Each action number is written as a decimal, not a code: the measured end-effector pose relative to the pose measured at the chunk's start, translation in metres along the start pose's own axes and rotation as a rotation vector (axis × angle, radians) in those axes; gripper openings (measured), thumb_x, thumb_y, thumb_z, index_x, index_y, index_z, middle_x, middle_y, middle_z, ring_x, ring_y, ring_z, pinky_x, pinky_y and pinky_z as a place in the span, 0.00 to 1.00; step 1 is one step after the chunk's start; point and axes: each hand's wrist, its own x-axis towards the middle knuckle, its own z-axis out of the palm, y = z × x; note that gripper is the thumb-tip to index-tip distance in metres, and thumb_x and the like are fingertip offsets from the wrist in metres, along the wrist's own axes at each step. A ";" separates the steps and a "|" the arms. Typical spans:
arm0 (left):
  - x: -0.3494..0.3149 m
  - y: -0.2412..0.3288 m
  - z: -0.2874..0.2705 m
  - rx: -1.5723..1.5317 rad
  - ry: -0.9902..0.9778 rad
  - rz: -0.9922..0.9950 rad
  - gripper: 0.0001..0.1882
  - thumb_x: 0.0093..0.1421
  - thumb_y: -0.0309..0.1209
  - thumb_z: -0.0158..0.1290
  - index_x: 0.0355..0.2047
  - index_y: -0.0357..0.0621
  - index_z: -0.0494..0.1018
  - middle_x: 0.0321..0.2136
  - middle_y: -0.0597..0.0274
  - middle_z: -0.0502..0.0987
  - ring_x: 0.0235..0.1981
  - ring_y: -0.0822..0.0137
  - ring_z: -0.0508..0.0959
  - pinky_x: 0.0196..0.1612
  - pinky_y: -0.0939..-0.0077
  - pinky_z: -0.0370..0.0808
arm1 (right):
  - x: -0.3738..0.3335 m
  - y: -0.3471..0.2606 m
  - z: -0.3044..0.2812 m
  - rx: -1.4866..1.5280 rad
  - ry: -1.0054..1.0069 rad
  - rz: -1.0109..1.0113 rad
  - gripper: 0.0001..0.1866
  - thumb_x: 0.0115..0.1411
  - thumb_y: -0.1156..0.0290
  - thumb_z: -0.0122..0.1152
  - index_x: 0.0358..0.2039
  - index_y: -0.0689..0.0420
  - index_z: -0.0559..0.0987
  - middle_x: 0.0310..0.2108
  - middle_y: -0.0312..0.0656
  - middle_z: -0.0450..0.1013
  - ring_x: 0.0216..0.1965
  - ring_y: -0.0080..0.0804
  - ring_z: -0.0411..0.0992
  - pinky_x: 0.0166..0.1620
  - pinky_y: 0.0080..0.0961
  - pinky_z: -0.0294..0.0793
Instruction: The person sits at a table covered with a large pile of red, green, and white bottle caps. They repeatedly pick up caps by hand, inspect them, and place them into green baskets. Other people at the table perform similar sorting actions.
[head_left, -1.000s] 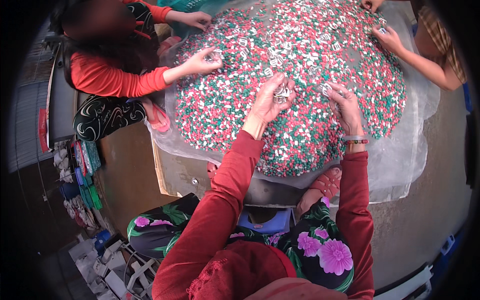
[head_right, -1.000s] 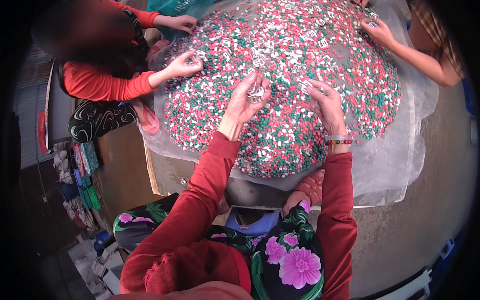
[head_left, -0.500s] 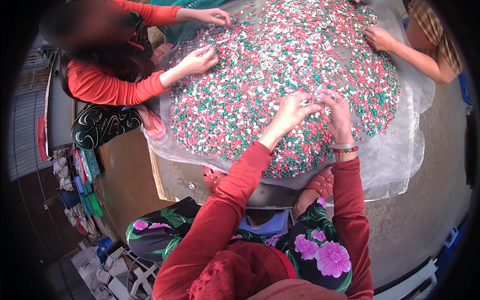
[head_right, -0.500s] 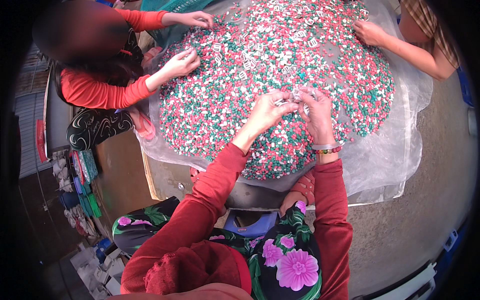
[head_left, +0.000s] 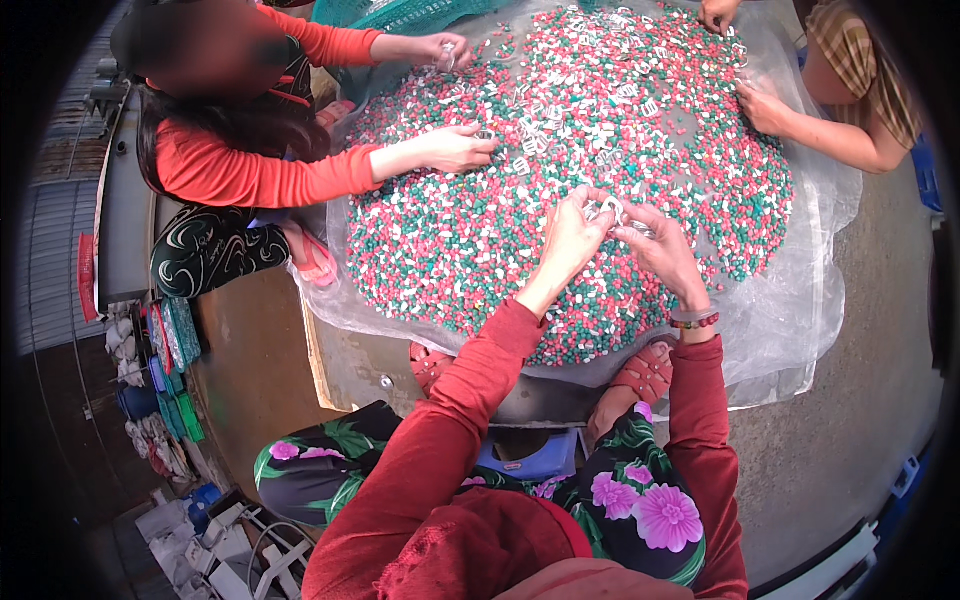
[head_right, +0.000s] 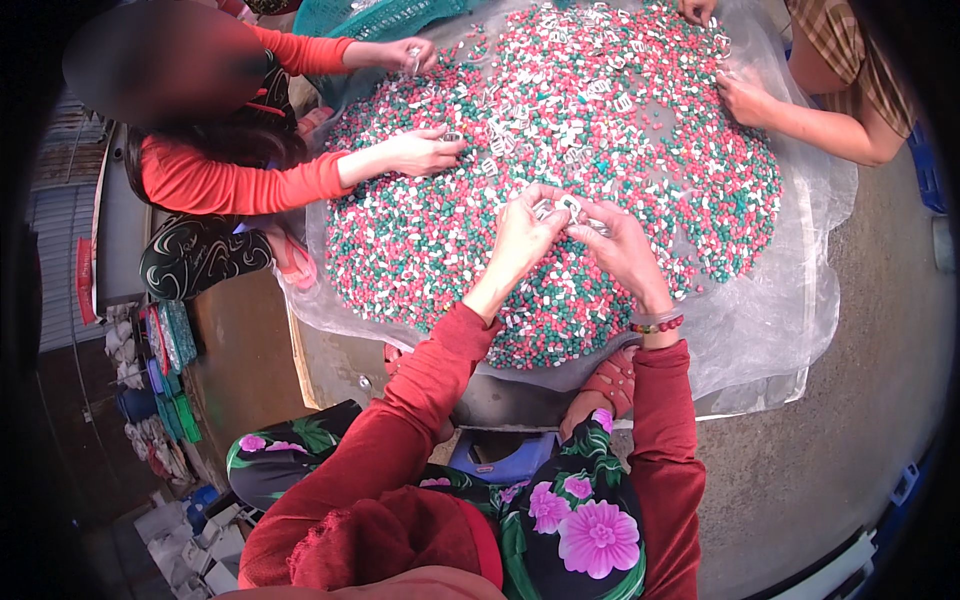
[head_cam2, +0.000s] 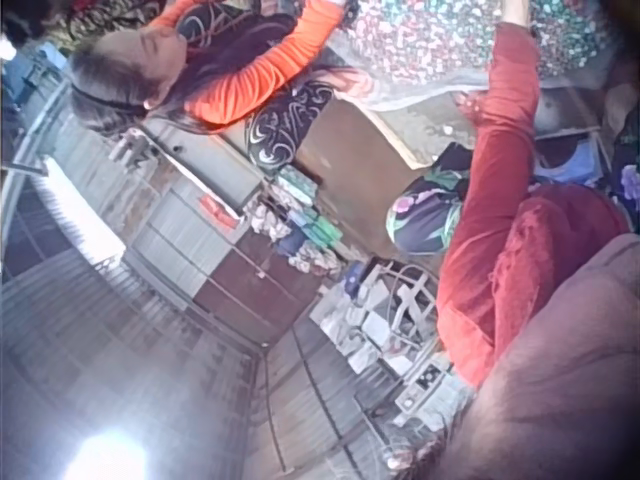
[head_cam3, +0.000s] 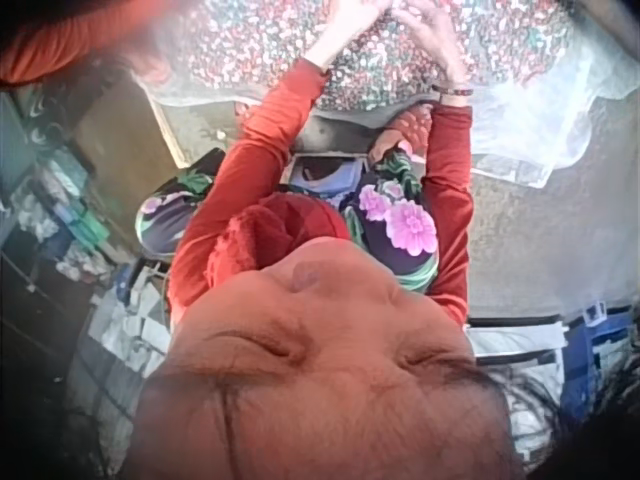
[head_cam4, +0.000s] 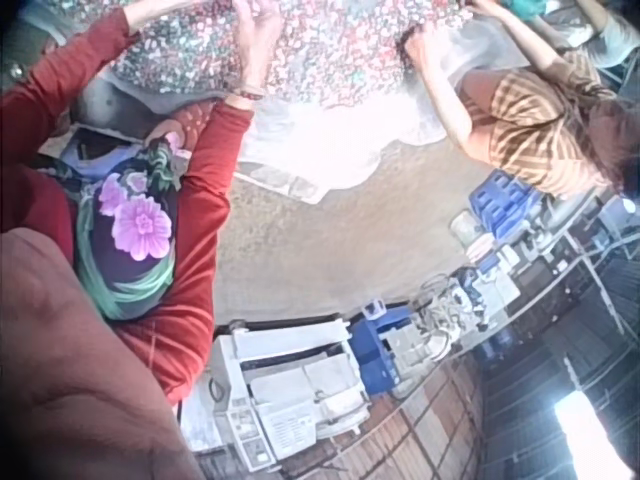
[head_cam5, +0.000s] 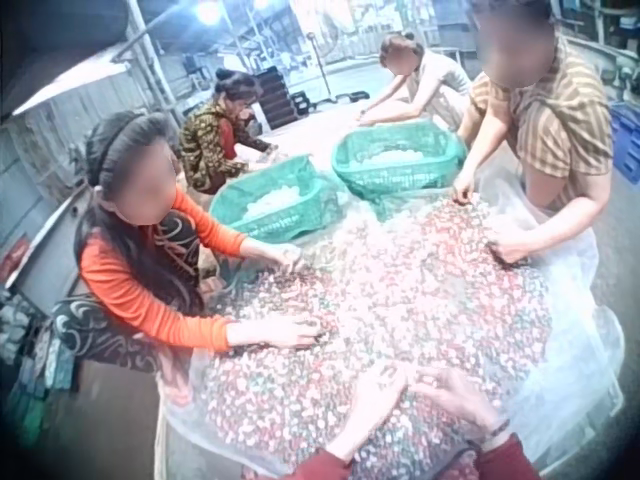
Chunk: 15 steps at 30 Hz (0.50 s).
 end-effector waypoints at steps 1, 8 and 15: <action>0.000 0.000 0.000 -0.070 0.001 -0.058 0.10 0.54 0.29 0.54 0.36 0.38 0.73 0.22 0.62 0.77 0.21 0.76 0.74 0.24 0.79 0.71 | 0.002 0.002 0.002 -0.133 0.049 -0.080 0.17 0.58 0.68 0.58 0.47 0.59 0.75 0.21 0.39 0.70 0.24 0.27 0.70 0.31 0.23 0.70; -0.008 0.019 -0.002 -0.460 -0.050 -0.191 0.09 0.58 0.27 0.51 0.37 0.37 0.66 0.22 0.60 0.76 0.15 0.79 0.69 0.13 0.88 0.62 | -0.007 -0.008 0.020 -0.223 0.451 -0.111 0.10 0.57 0.74 0.58 0.39 0.61 0.79 0.31 0.46 0.75 0.32 0.31 0.76 0.33 0.23 0.72; -0.021 0.022 -0.004 -0.884 -0.194 -0.348 0.05 0.57 0.25 0.52 0.34 0.38 0.69 0.24 0.59 0.75 0.18 0.77 0.70 0.13 0.88 0.61 | -0.019 -0.005 0.027 0.140 0.556 -0.364 0.07 0.57 0.79 0.57 0.37 0.62 0.78 0.27 0.35 0.70 0.25 0.20 0.66 0.23 0.16 0.67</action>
